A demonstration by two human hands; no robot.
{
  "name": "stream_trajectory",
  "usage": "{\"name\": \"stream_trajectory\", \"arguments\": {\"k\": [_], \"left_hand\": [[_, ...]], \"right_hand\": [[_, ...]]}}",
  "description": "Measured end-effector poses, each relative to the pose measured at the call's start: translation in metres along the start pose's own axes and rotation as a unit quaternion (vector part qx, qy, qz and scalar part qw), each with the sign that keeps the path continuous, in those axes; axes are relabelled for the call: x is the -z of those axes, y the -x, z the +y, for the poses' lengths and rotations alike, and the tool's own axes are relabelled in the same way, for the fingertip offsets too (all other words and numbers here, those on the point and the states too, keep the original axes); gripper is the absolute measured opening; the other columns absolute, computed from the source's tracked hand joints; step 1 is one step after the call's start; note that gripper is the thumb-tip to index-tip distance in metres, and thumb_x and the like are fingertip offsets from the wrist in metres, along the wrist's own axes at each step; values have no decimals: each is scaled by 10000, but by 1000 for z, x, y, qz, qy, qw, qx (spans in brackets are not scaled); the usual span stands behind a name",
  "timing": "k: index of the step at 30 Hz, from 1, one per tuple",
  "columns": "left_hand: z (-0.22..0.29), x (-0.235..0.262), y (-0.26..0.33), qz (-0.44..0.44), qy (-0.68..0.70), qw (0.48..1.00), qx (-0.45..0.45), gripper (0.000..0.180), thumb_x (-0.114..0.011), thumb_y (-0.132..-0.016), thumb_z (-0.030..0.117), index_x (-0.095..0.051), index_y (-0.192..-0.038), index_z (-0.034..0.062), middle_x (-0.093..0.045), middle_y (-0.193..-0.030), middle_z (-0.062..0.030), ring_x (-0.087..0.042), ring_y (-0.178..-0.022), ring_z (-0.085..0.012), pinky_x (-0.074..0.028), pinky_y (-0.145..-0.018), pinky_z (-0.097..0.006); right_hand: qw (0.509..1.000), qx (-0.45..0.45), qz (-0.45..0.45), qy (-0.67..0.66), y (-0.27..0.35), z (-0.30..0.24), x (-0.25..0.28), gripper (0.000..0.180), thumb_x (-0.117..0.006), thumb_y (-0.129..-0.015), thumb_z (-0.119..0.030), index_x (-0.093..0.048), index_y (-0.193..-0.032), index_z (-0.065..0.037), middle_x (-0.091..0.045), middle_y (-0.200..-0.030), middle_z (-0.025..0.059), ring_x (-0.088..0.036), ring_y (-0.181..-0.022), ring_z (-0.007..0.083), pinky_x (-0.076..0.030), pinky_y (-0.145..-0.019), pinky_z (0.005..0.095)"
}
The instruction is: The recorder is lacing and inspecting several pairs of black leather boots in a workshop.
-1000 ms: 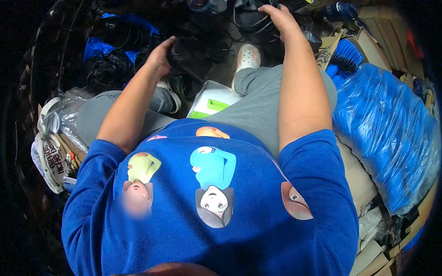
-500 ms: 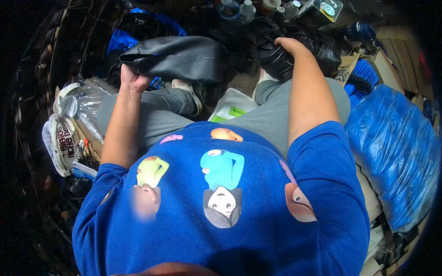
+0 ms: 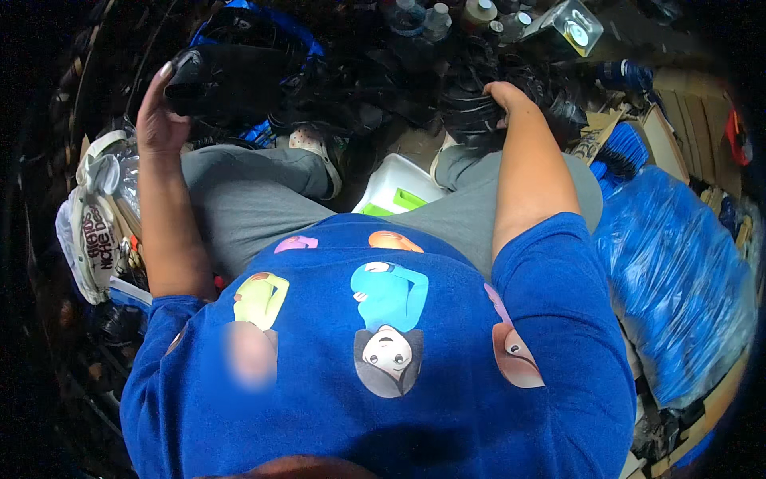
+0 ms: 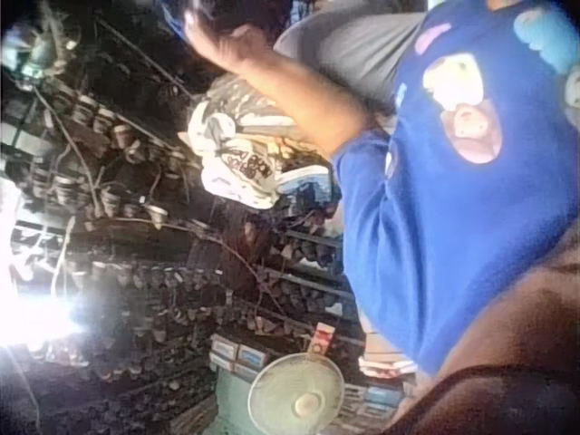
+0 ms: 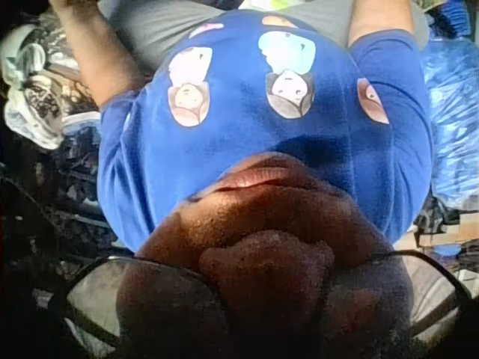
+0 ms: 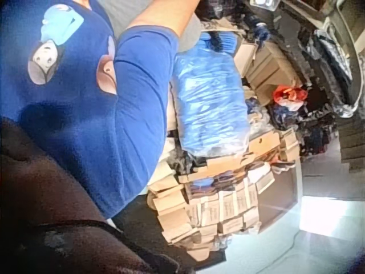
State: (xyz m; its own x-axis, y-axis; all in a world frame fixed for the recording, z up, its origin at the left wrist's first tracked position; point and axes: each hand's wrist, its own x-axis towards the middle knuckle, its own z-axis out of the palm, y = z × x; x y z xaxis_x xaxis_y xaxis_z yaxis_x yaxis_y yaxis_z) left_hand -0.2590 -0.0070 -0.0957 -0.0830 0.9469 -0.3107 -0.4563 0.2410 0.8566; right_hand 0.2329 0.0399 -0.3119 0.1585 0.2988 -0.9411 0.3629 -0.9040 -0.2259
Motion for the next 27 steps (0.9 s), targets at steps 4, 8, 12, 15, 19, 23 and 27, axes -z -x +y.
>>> {"name": "stream_trajectory", "arguments": {"k": [4, 8, 12, 15, 19, 23, 27], "left_hand": [[8, -2, 1, -36, -131, 983, -125, 190, -577, -845, 116, -589, -993, -3, -639, -920, -85, -614, -847, -148, -493, -783, -269], [25, 11, 23, -31, -171, 978, -120, 252, -596, -826, 86, -563, -1052, -20, -628, -974, -98, -604, -893, -147, -462, -830, -255], [11, 17, 13, -47, -236, 965, -103, 262, -609, -828, 110, -574, -1053, -20, -630, -959, -73, -597, -857, -114, -456, -798, -231], [-3, 20, 13, 5, -246, 960, -133, 249, -617, -829, 132, -596, -1024, -21, -640, -918, -55, -595, -827, -101, -451, -781, -218], [2, 35, 2, 55, -277, 949, -141, 246, -581, -854, 140, -595, -1036, -25, -639, -943, -74, -598, -865, -118, -449, -810, -223], [8, 26, 1, 111, -285, 934, -184, 132, -578, -815, 151, -592, -735, 47, -561, -663, 17, -494, -594, -50, -390, -555, -189], [9, 36, 6, 111, -257, 946, -166, 124, -574, -821, 146, -595, -752, 45, -585, -683, 4, -517, -601, -56, -406, -557, -193]], "right_hand": [[989, -86, -91, -73, -31, 25, 22, 453, -555, -811, -359, -523, -1123, -32, -547, -1108, 154, -543, -976, 279, -459, -775, 483], [967, 36, 76, 240, 20, -9, -16, 570, -552, -819, -459, -512, -1216, -52, -403, -1340, 178, -434, -1179, 358, -443, -856, 507], [883, 192, 207, 375, 14, -19, -9, 539, -586, -786, -416, -556, -1174, -42, -539, -1198, 197, -506, -1126, 333, -397, -936, 390], [856, 304, 194, 370, 42, -35, -52, 442, -601, -757, -354, -611, -1096, -71, -607, -1070, 181, -568, -1019, 330, -438, -880, 369], [818, 390, 90, 412, 45, -33, -104, 367, -618, -743, -289, -635, -1044, -79, -615, -1033, 184, -581, -981, 329, -450, -861, 380], [748, 403, -15, 527, 40, -14, -145, 328, -622, -739, -256, -641, -1018, -84, -625, -993, 168, -584, -952, 331, -457, -839, 395], [698, 348, -75, 621, 36, -1, -163, 304, -625, -741, -235, -642, -996, -69, -627, -978, 172, -590, -938, 328, -464, -824, 384]]}}
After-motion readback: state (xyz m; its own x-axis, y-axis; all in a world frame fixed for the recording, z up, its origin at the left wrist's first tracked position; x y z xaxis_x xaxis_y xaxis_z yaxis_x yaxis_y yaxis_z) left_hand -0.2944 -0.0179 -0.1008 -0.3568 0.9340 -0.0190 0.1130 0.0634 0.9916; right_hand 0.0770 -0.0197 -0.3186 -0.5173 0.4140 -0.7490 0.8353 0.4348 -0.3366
